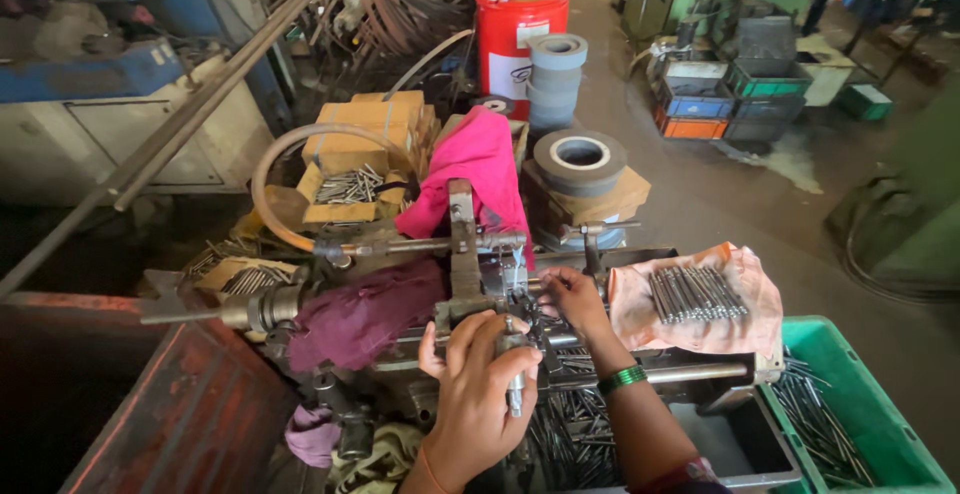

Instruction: The person operates a metal forming machine, inserting metal rods into the machine and removing finished metal parts. They wipe the parts with a cloth and place them into a green bin. The person repeats this process throughout the video.

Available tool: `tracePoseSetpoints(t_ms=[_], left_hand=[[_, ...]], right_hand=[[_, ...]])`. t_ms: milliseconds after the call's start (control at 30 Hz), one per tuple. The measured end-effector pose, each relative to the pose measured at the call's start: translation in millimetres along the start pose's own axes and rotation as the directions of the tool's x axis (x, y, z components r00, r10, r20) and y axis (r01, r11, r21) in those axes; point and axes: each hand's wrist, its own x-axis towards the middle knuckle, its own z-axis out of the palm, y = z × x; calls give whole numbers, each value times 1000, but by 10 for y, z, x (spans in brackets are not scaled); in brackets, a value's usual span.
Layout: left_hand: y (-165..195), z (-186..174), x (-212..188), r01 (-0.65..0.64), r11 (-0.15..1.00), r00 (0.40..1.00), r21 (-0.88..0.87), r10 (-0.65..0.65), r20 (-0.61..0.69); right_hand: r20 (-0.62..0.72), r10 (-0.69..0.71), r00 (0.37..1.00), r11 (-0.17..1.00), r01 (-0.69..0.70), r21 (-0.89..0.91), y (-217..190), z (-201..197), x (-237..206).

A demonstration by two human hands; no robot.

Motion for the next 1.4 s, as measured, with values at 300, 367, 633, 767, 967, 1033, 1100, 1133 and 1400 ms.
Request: tracePoseSetpoints(t_ms=[300, 367, 633, 767, 967, 1033, 1100, 1133, 1400], left_hand=[[-57, -271, -86, -19, 999, 999, -48, 17, -31], [-63, -347, -107, -23, 998, 999, -52, 21, -35], [-86, -579, -218, -43, 998, 998, -51, 41, -39], [-99, -618, -283, -55, 997, 997, -51, 52, -57], [-93, -699, -386, -80, 996, 994, -38, 77, -77], [-64, -730, -425, -72, 997, 993, -39, 68, -93], [-31, -749, -461, -55, 998, 993, -41, 50, -111], [-10, -748, -477, -43, 998, 992, -43, 38, -121], [112, -342, -328, -34, 999, 988, 15, 36, -152]], right_hand=[[-22, -21, 1000, 999, 21, -39, -79, 279, -198], [-27, -47, 999, 998, 46, -42, -101, 353, -257], [-8, -111, 994, 991, 110, -72, -128, 593, -436], [2, -120, 993, 989, 119, -91, -145, 674, -523], [40, -153, 987, 984, 156, -82, -155, 793, -701], [59, -178, 982, 978, 183, -96, -153, 834, -759], [83, -206, 975, 970, 215, -112, -143, 867, -812], [87, -175, 981, 981, 181, -66, -142, 875, -834], [116, -85, 990, 995, 78, 68, -274, 514, -727]])
